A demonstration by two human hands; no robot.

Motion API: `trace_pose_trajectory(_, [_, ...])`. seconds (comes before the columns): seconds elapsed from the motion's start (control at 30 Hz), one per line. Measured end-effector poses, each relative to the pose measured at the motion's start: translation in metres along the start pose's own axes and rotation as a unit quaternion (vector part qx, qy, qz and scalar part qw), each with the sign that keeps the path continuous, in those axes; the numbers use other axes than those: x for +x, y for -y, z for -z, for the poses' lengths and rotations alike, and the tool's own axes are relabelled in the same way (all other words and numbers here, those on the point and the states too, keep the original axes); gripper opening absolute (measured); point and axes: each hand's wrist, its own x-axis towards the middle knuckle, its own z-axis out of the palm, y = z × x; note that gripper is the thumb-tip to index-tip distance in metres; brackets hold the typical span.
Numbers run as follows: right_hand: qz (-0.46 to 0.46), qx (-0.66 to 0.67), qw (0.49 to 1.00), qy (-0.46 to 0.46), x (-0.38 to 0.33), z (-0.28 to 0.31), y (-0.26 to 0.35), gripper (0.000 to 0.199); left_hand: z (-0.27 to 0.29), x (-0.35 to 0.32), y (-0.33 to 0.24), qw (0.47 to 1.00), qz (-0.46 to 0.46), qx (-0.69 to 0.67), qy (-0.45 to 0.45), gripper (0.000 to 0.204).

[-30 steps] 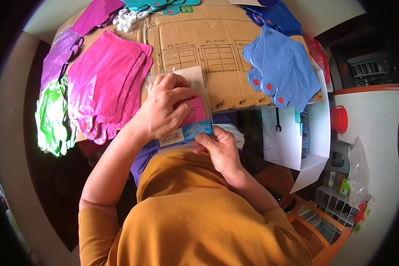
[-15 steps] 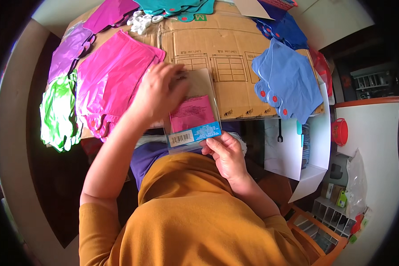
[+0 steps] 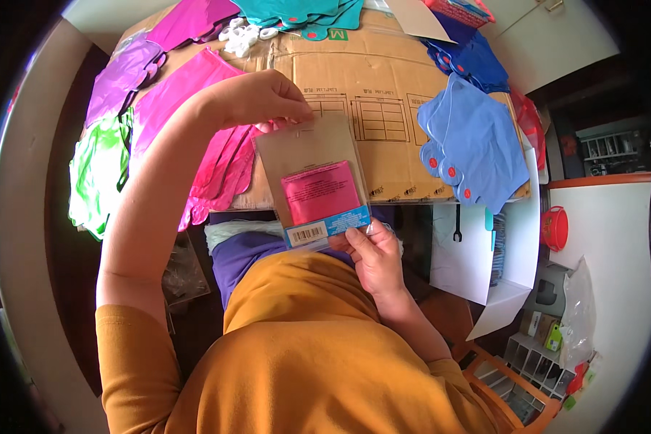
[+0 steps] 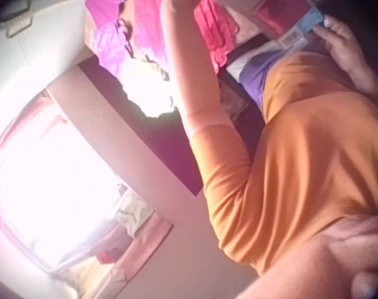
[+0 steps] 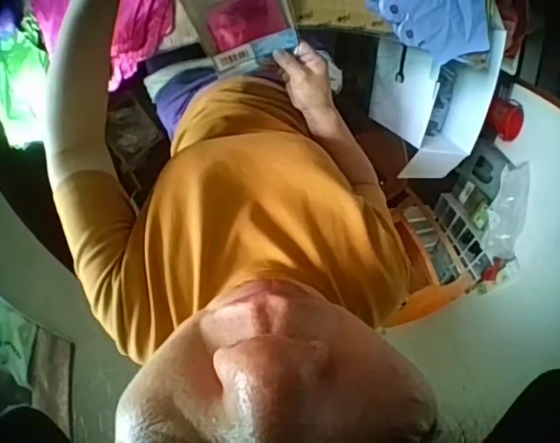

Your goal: Folding colorful thin plastic sheets into smaller squares at a workspace.

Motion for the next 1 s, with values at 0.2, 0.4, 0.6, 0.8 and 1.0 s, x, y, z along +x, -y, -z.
trace_pose_trajectory(0.2, [0.007,0.012,1.0,0.004,0.003,0.001,0.0,0.014,-0.002,-0.004,-0.002,0.998,-0.043,0.045,-0.009,0.024])
trace_pose_trajectory(0.4, [-0.036,0.105,0.994,-0.004,0.003,0.004,-0.005,0.015,-0.007,-0.003,0.007,0.988,-0.041,-0.149,0.019,0.024])
trace_pose_trajectory(0.6, [-0.032,0.078,0.996,-0.012,-0.002,0.005,-0.011,0.015,-0.004,-0.005,0.007,0.988,0.005,-0.153,0.008,0.02])
trace_pose_trajectory(0.8, [-0.009,0.031,0.998,-0.045,-0.002,0.006,-0.017,0.013,-0.004,-0.01,0.005,0.994,-0.001,-0.106,-0.012,0.023])
trace_pose_trajectory(1.0, [0.014,0.019,0.996,-0.084,-0.001,0.008,-0.02,0.013,-0.007,-0.013,0.003,0.993,-0.046,-0.098,-0.047,0.021])
